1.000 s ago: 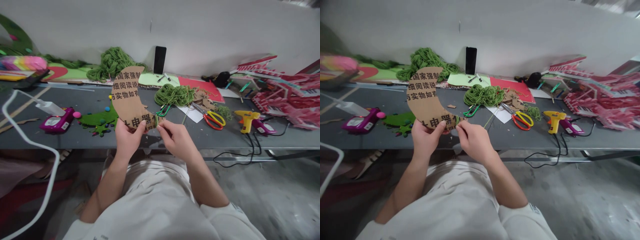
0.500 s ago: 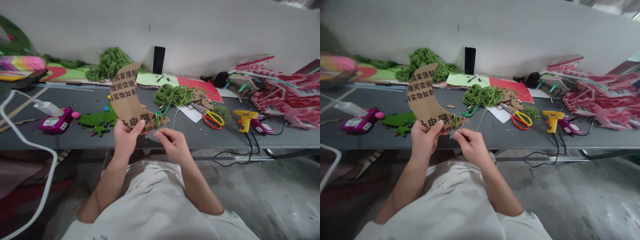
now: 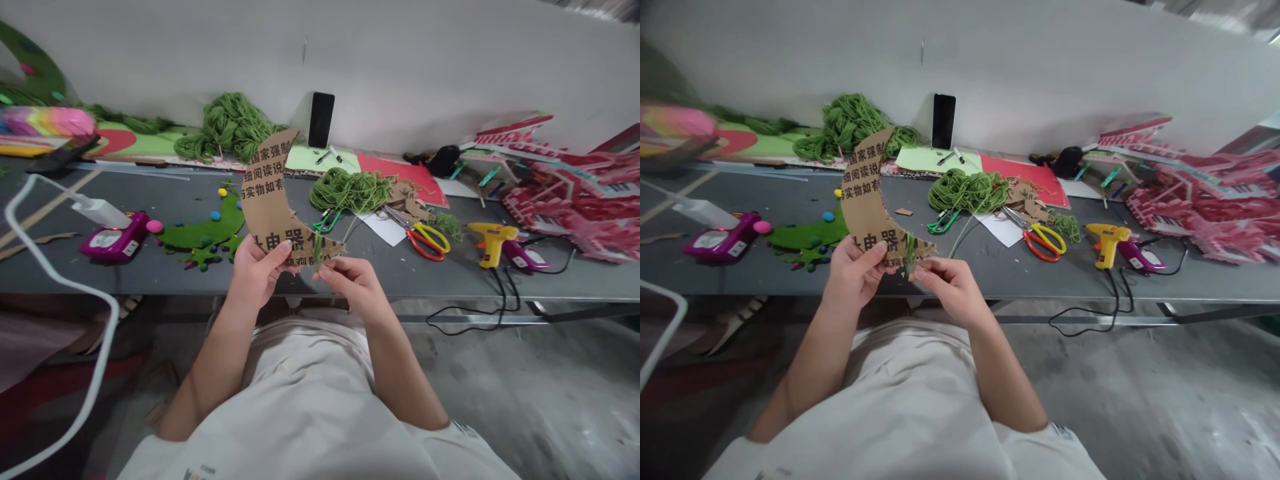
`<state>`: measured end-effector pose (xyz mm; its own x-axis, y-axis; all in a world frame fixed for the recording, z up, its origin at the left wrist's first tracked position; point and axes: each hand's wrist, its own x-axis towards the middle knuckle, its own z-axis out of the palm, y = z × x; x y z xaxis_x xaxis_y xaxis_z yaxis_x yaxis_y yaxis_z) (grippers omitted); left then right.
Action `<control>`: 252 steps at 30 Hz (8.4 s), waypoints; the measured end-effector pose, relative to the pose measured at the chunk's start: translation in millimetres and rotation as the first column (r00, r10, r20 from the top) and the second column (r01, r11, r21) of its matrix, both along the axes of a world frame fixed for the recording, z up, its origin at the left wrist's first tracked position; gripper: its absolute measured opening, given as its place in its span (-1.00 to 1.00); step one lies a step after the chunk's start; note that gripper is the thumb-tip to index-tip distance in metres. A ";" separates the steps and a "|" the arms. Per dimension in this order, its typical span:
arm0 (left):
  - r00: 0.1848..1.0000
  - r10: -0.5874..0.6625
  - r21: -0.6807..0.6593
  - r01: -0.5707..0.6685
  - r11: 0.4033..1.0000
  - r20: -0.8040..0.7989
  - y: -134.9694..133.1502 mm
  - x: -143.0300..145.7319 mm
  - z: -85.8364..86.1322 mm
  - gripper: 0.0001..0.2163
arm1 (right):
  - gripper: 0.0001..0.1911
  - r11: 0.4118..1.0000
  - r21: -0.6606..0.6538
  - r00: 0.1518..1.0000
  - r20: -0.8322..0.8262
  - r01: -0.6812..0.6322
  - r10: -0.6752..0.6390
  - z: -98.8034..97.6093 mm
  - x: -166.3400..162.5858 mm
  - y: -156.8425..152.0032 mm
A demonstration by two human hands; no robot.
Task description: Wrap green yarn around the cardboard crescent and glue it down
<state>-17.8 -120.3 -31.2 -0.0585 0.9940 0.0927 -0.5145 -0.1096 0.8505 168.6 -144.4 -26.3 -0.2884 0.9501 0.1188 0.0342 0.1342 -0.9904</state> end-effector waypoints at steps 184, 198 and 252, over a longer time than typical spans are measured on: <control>0.789 0.274 0.094 -0.267 0.959 -0.550 -8.2 12.4 -14.7 -0.76 | -0.76 0.954 0.297 0.855 0.503 -0.030 -0.130 25.4 -4.0 13.9; 0.945 0.295 0.020 -0.295 0.955 -0.143 -2.2 24.6 -21.6 -0.75 | -0.72 0.957 0.259 0.924 0.316 0.133 -0.214 -4.1 -14.3 -4.5; 0.989 -0.130 -0.236 0.143 0.961 0.069 -3.4 7.9 -13.1 -0.70 | -0.73 0.934 0.259 0.912 0.388 -0.247 0.134 6.8 20.3 40.6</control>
